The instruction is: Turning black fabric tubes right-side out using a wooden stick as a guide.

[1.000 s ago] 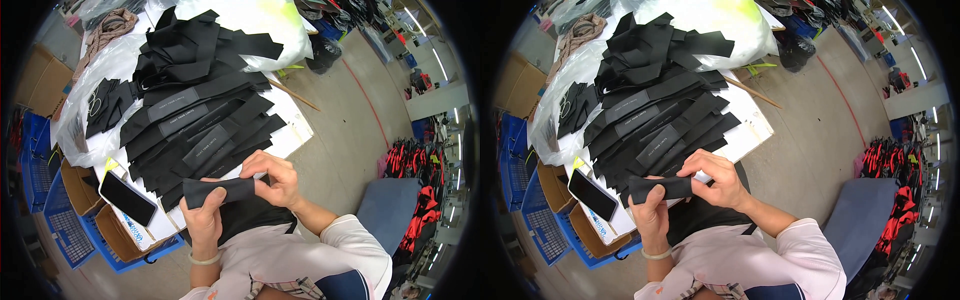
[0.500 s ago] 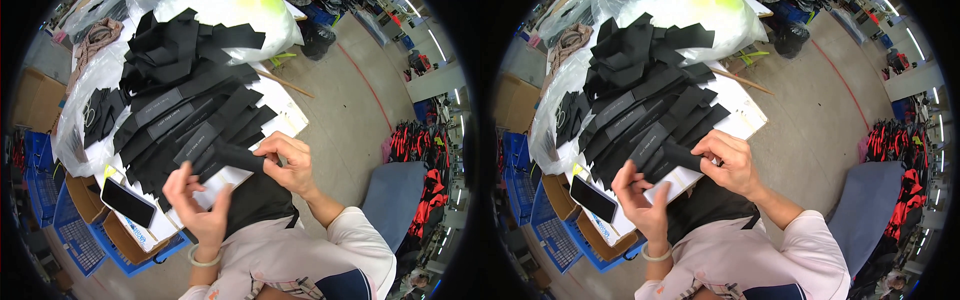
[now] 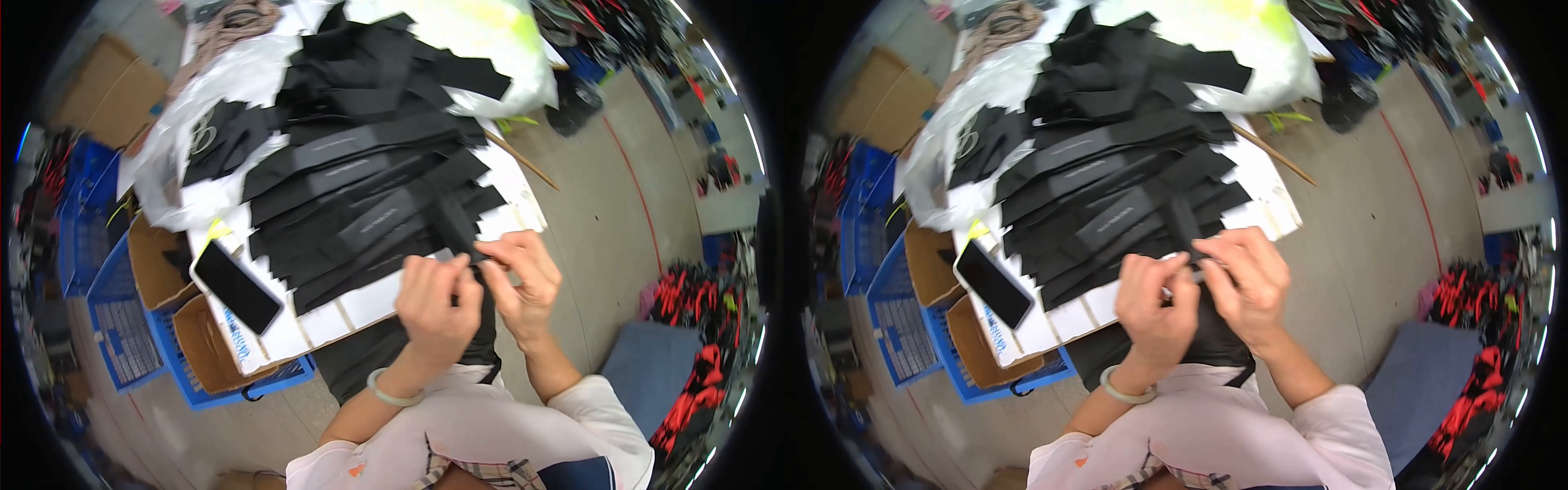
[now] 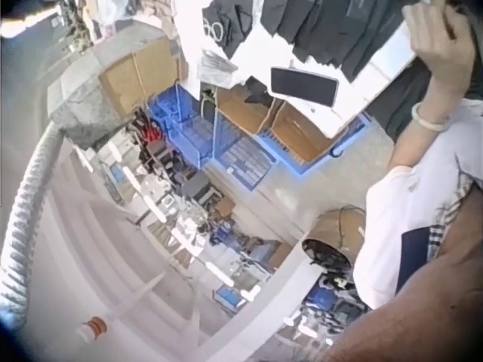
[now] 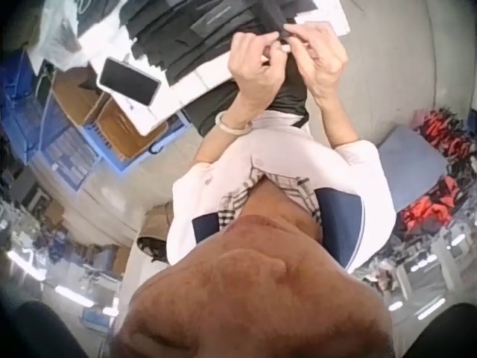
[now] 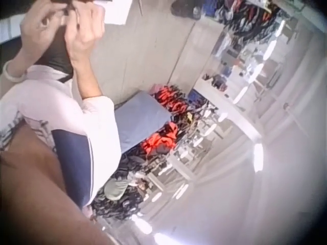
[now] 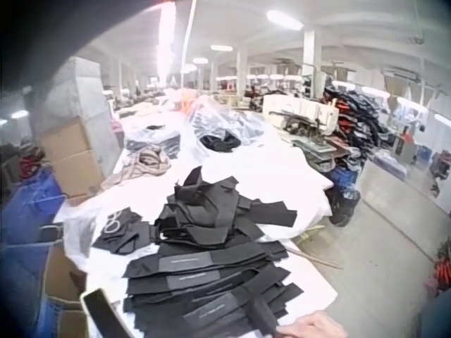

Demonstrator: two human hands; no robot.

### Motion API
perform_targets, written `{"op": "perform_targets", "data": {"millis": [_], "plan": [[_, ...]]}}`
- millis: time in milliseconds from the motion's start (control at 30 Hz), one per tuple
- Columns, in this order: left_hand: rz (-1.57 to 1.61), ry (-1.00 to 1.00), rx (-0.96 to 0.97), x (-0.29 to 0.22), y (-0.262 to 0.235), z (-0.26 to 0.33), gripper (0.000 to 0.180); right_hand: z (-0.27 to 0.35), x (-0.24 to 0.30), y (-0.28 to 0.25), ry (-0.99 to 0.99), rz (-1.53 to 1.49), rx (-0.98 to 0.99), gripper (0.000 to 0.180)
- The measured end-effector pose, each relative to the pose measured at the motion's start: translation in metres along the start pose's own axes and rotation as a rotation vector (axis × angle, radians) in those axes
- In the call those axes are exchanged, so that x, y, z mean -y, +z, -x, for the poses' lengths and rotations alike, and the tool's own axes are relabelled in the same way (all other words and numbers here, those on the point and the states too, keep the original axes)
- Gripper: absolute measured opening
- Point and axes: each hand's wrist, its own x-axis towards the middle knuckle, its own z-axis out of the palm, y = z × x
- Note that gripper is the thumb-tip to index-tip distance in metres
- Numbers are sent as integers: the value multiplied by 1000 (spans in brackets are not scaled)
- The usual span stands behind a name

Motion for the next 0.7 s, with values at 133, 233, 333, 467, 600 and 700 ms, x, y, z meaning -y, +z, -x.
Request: {"op": "perform_targets", "data": {"millis": [133, 233, 333, 467, 600, 700], "plan": [[14, 41, -101, -5, 4, -1, 16, -3, 14, 2, 102, 10, -19, 23], [-1, 17, -128, 3, -5, -3, 13, -3, 14, 7, 145, -86, 148, 16], [-80, -10, -120, 6, -10, -1, 10, 9, -3, 18, 722, -963, 179, 12], [-6, -108, -31, 22, -19, 13, 10, 28, 2, 30, 1433, -1677, 209, 4], [406, -480, 149, 11, -38, 14, 3, -2, 17, 25, 1088, -1200, 421, 19], [471, -449, -22, 12, -36, -5, 4, -15, 20, 30, 469, -608, 295, 14]]}}
